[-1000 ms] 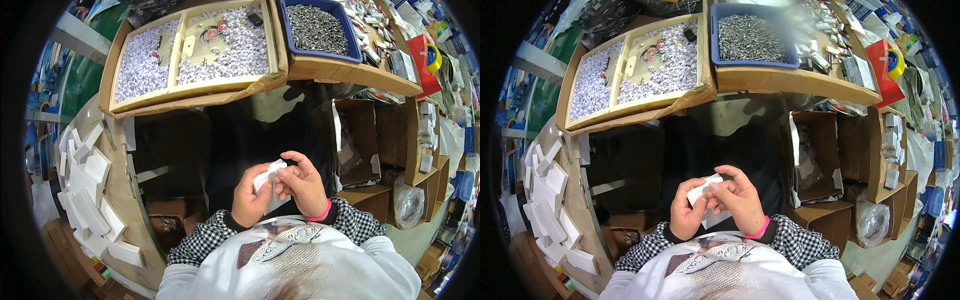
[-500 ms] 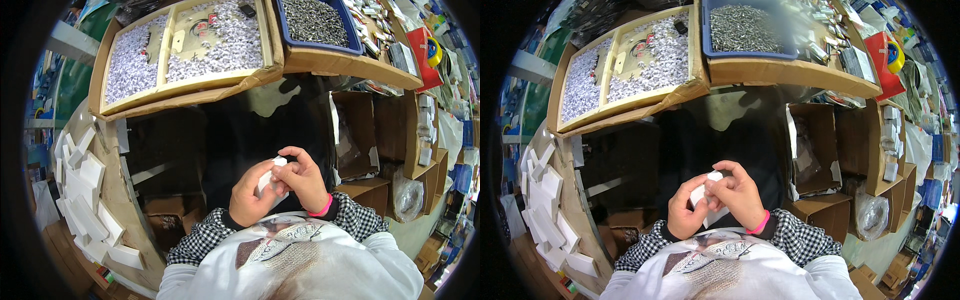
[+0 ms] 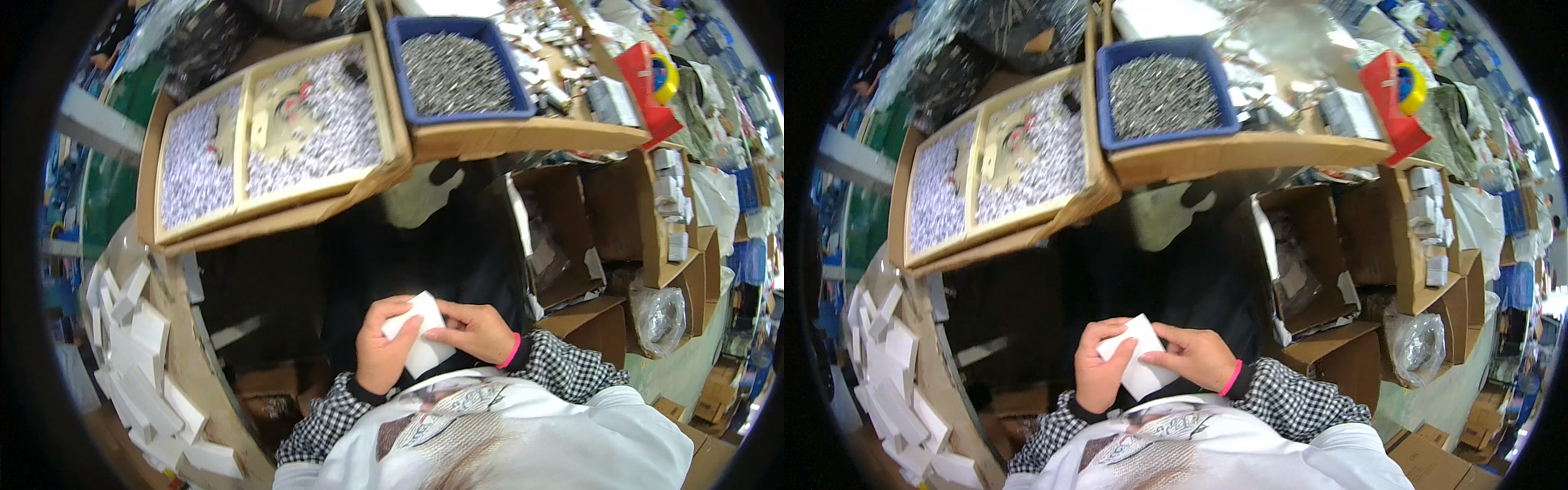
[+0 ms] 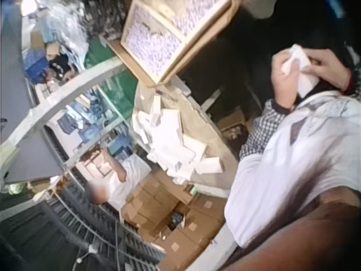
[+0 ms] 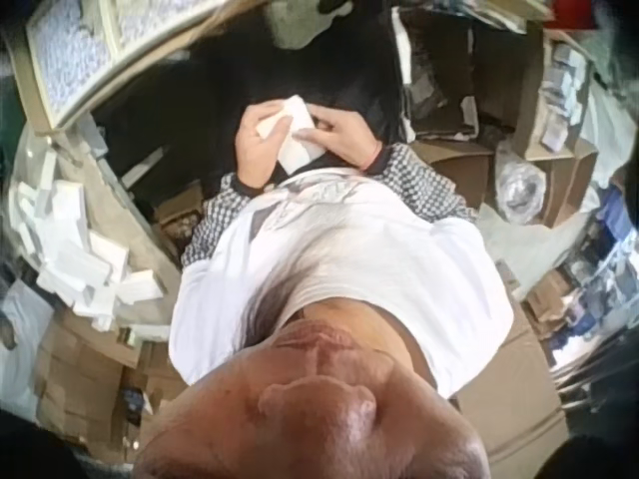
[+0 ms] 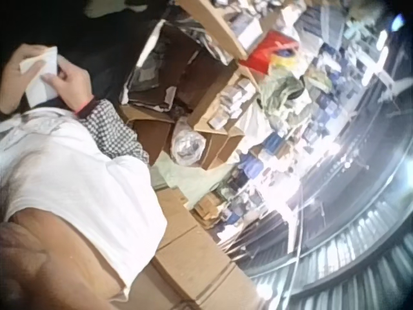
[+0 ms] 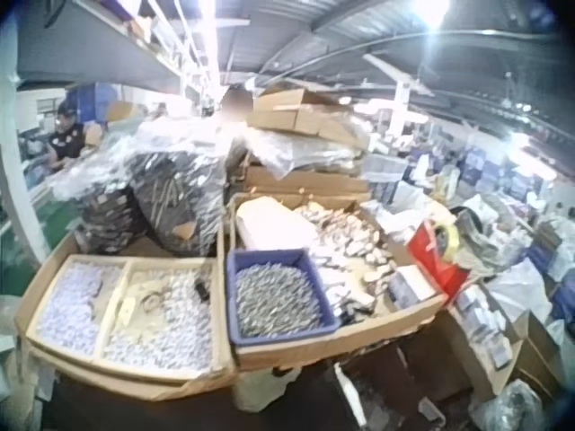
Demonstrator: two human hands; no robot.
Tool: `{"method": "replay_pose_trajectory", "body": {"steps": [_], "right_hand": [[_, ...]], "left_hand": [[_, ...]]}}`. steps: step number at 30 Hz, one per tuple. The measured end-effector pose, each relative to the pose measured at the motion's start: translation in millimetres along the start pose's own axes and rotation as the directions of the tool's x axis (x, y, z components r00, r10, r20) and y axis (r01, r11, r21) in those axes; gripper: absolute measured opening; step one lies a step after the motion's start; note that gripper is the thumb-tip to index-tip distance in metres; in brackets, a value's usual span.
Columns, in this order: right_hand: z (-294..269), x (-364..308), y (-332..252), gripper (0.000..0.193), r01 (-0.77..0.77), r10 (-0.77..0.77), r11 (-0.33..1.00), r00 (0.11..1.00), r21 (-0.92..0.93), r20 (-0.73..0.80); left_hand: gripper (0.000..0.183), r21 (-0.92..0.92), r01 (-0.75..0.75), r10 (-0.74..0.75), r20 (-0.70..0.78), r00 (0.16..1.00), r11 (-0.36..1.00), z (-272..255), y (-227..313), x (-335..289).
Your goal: The person repeatedly picks up small white boxes, inserts small metal components and a black item, then closes and seals each box with tape. The process is repeated continuously at a workbench in a factory setting.
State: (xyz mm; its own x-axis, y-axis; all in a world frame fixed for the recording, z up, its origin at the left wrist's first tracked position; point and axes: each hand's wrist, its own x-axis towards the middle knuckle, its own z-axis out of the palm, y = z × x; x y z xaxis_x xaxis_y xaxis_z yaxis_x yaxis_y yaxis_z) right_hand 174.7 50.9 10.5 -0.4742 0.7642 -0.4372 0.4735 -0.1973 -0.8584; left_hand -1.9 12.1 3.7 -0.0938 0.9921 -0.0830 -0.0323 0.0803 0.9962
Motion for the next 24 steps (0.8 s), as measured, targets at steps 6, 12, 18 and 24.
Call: {"method": "replay_pose_trajectory", "body": {"steps": [6, 12, 18, 24], "right_hand": [[-21.5, 23.7, -4.3, 0.042, 0.163, -0.157, 0.955, 0.987, 0.247, -0.045], [-52.1, 30.3, -15.3, 0.042, 0.171, -0.171, 0.984, 0.985, -0.042, 0.008], [-38.3, 40.6, -9.7, 0.032, 0.325, -0.313, 0.93, 0.945, -0.17, 0.097], [-35.6, 45.5, -24.2, 0.036, 0.259, -0.248, 0.963, 0.96, -0.073, 0.133]], "left_hand": [[0.049, -0.055, 0.052, -0.041, 0.179, 0.983, 0.997, -12.4, 8.5, 28.7], [0.098, 0.548, -0.67, 0.364, 0.569, 0.738, 0.501, -24.4, 34.5, 41.1], [0.093, 0.575, -0.695, 0.079, 0.744, 0.664, 0.432, -11.4, 32.8, 43.0], [0.093, 0.552, -0.409, 0.255, 0.336, 0.907, 0.727, -31.2, 22.7, 21.0]]}}
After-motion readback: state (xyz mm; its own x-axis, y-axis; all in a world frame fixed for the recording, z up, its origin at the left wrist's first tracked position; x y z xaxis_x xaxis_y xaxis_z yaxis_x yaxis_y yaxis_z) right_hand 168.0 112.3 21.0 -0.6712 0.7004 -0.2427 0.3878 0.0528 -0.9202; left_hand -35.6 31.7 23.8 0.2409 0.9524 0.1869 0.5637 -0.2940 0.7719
